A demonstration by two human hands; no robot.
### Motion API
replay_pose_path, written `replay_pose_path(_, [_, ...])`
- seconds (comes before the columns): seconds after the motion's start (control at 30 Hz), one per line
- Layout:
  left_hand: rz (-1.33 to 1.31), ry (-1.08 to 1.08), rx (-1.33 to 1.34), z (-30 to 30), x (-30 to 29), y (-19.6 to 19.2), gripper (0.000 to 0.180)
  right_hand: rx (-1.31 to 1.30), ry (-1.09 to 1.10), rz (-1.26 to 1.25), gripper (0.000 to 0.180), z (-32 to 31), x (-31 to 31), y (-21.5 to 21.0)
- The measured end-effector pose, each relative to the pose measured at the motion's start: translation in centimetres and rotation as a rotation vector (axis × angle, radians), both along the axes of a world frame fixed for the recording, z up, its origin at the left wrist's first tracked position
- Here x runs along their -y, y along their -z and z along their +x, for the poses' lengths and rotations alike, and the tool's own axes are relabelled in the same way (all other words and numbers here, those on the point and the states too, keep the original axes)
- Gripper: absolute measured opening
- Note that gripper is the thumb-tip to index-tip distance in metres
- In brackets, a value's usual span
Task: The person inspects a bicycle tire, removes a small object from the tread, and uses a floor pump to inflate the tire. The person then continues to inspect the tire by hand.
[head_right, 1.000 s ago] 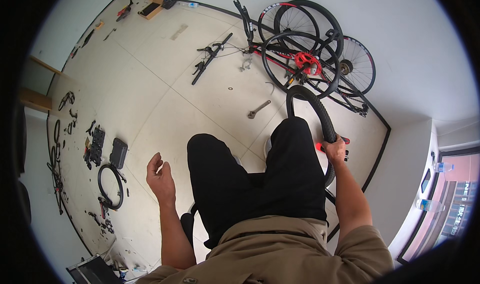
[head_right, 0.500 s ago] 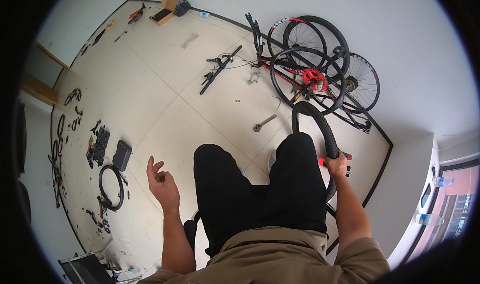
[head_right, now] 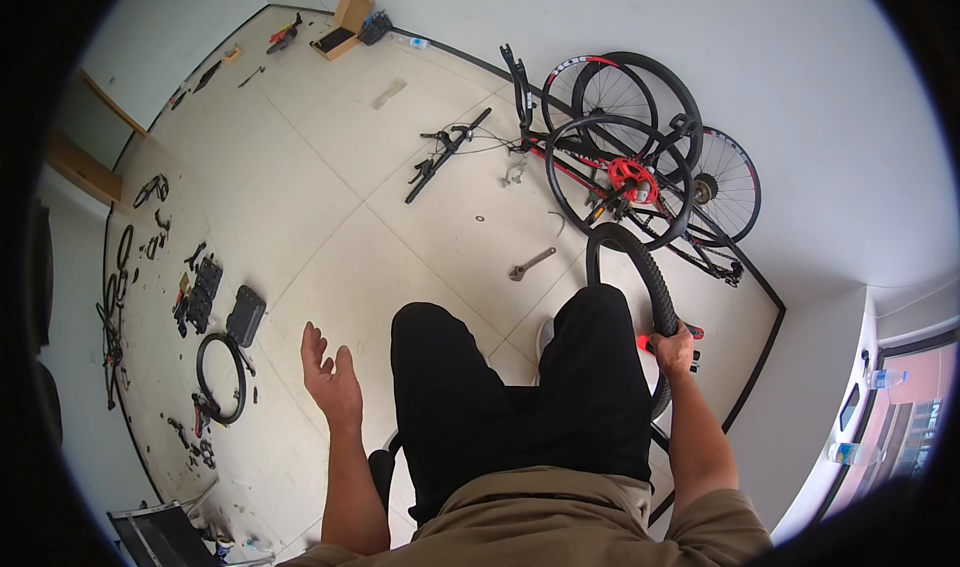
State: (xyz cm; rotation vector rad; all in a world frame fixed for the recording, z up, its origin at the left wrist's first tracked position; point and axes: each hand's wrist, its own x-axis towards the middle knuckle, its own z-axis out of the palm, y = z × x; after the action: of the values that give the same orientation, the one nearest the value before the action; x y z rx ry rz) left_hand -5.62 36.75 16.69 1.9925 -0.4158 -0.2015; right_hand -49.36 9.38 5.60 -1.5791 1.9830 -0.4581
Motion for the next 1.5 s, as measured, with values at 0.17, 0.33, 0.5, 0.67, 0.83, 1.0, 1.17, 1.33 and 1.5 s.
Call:
replay_pose_path(0.17, [-0.021, -0.008, -0.022, 0.1, -0.1, 0.3, 0.063, 0.032, -0.003, 0.023, 0.042, -0.2, 0.3, 0.4])
replay_pose_path(0.33, [-0.02, -0.004, -0.02, 0.0, 0.1, 0.2, 0.063, 0.024, 0.012, 0.024, 0.044, -0.6, 0.3, 0.8])
replay_pose_path(0.5, [-0.025, 0.0, -0.008, 0.2, -0.1, 0.7, 0.062, -0.031, 0.024, 0.07, 0.046, -0.3, 0.2, 0.3])
replay_pose_path(0.67, [-0.018, 0.0, -0.012, 0.2, 0.0, 0.6, 0.061, -0.043, 0.011, 0.047, 0.051, -0.8, 0.5, 1.2])
replay_pose_path(0.83, [-0.021, 0.011, -0.004, 0.3, -0.2, 0.8, 0.06, -0.08, 0.004, 0.097, 0.057, -0.1, 0.3, -0.1])
replay_pose_path(1.0, [-0.014, 0.017, 0.008, 0.3, -0.2, 0.9, 0.058, -0.052, -0.005, 0.085, 0.053, -0.4, 0.3, 0.3])
replay_pose_path(1.17, [-0.013, 0.014, 0.009, 0.3, -0.1, 0.9, 0.057, -0.049, -0.004, 0.043, 0.046, -1.2, 0.8, 2.0])
replay_pose_path(1.33, [-0.013, 0.011, 0.022, 0.5, -0.2, 1.0, 0.057, -0.067, -0.008, 0.016, 0.046, -0.6, 0.6, 1.9])
replay_pose_path(1.5, [-0.005, 0.006, 0.018, 0.4, -0.2, 1.1, 0.056, -0.079, -0.037, 0.064, 0.05, -0.5, 0.7, 1.4])
